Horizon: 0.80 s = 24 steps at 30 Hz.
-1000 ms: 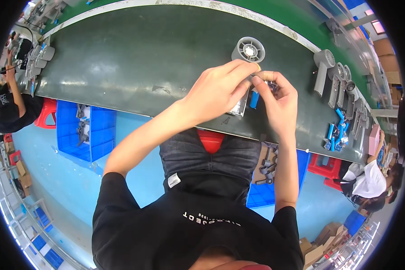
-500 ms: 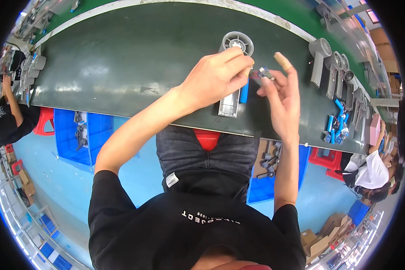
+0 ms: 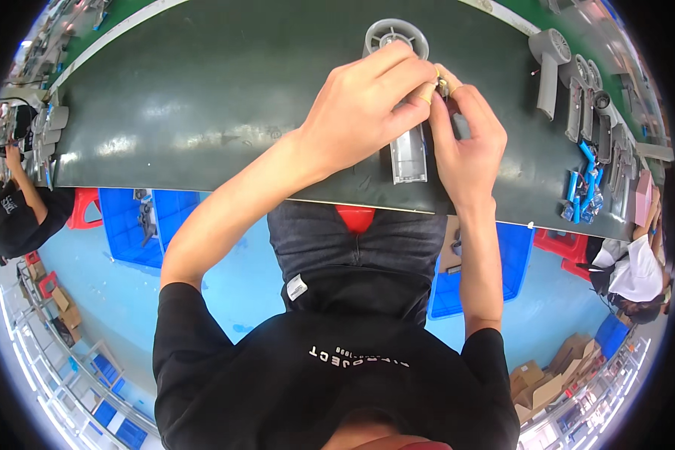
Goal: Assembling small portable fans by installing motors and wiring into plastic housings on a production line.
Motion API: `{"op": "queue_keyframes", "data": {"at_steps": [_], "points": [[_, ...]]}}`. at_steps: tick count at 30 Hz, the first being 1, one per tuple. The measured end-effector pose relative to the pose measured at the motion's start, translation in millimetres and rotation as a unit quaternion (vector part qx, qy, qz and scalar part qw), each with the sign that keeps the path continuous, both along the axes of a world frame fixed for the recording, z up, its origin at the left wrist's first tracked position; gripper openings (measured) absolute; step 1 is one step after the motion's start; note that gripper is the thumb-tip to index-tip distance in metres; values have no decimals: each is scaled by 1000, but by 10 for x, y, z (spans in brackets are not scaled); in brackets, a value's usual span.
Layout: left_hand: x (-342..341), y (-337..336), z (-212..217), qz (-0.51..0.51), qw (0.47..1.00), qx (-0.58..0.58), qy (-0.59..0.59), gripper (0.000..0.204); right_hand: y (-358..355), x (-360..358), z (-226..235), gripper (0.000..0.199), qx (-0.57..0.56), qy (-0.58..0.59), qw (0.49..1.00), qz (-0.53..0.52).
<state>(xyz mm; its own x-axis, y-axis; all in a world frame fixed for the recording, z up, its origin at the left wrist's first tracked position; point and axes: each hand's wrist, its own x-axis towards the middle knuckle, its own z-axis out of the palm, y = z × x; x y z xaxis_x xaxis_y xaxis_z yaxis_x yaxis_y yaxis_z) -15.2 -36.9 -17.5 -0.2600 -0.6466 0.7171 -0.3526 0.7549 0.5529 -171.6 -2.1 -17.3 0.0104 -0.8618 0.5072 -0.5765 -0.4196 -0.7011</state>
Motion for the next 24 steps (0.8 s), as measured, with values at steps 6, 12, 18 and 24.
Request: {"op": "queue_keyframes", "data": {"at_steps": [6, 12, 18, 24], "points": [[-8, -17, -13, -4, 1000, -29, 3, 19, -38, -18, -53, 24, -98, 67, 993, 9], [-5, -33, -10, -19, 999, -39, 11, 18, -32, -36, -69, 26, -123, 101, 987, 4], [-9, 1, -26, -24, 999, -37, 22, 17, -33, -33, -76, 28, -140, 106, 984, 7], [-2, 1, -27, -21, 998, -48, 16, 17, -40, -41, -85, 32, -158, 125, 979, 10]]}}
